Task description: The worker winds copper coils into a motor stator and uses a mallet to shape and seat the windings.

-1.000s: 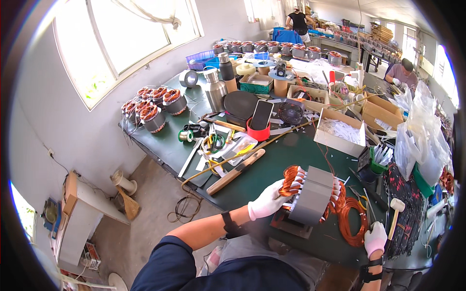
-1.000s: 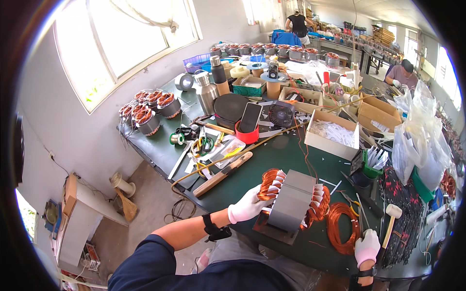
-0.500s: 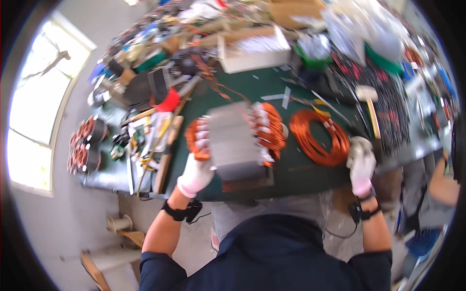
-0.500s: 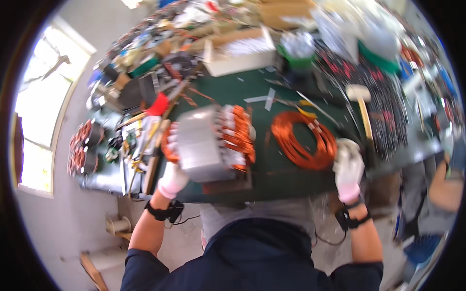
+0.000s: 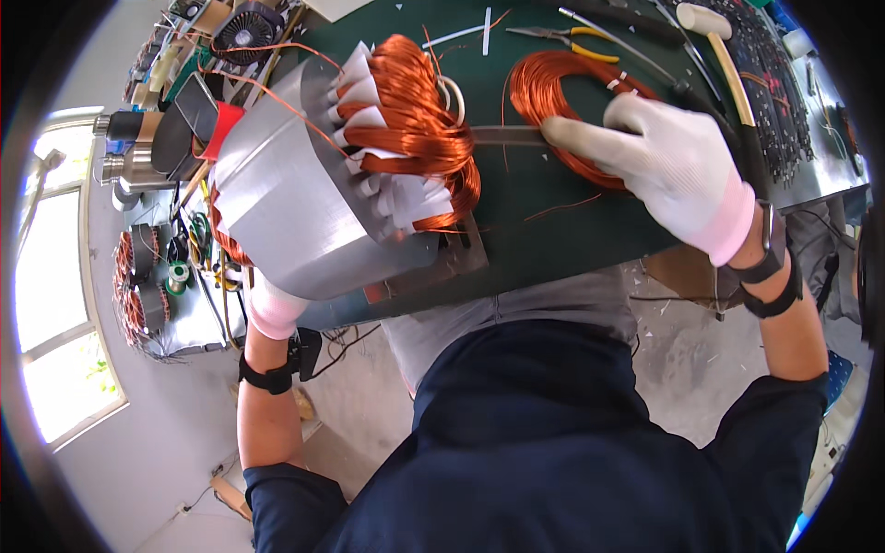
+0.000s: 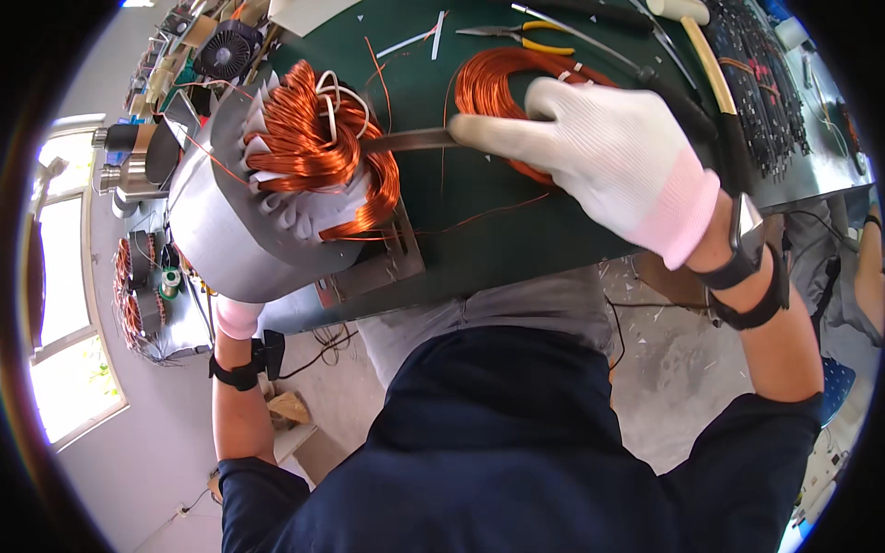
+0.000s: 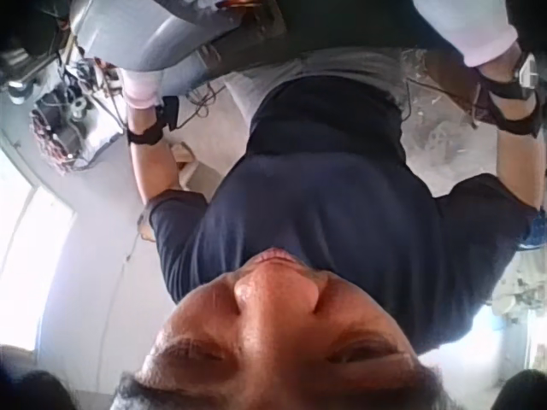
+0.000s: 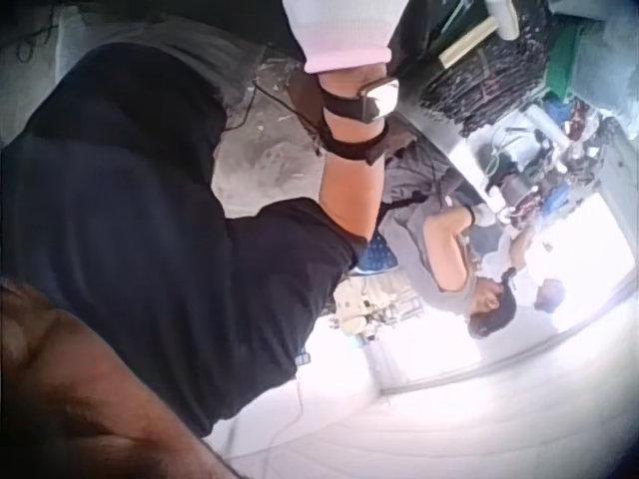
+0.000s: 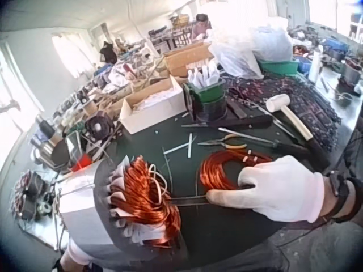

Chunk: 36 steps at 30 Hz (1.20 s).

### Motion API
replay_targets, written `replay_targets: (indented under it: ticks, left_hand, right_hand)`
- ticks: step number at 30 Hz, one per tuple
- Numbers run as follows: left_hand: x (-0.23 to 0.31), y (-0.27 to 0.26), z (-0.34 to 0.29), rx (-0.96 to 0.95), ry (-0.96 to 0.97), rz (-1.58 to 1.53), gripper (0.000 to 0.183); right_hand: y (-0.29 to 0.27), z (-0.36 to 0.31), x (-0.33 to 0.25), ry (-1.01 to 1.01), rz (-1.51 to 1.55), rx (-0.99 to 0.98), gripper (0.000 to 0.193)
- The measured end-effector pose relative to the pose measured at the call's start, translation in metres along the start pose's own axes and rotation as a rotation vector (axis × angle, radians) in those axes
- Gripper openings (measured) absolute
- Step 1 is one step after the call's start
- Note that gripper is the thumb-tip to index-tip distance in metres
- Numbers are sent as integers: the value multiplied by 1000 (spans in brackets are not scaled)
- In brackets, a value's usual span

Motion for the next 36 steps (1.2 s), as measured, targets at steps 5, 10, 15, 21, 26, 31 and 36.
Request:
replay_targets:
  ticks: [5,10,15,21,26,31,36]
  left_hand:
    - [-19,5,11,39,-77,10,39]
    - [-30,0,-1,78,-138,10,37]
    - [-22,-31,-22,104,-159,10,35]
    - [-11,-44,-42,182,-198,29,33]
    - [14,-27,-35,268,-210,23,31]
    - [8,-10,-96,347,-230,-38,29]
    - [15,18,-119,556,-258,-47,28]
  right_hand:
    - [13,20,-4,-124,-100,97,53]
    - [8,36,-21,-151,-183,-49,49]
    - [33,50,-39,-126,3,-47,46]
    - [39,63,-46,-190,206,-123,29]
    - [54,83,-55,33,372,-461,23]
    - [17,54,-18,-122,215,-136,33]
    - [-44,39,46,57,-8,-24,46]
Point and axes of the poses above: each hand's wrist, its own z-axis towards the middle knuckle, its own y-axis out of the palm, x = y × z, the point moved 5 cm from there along z, towards the middle knuckle, and after that the axes turned 14 degrees about y, right-handed, at the moved point
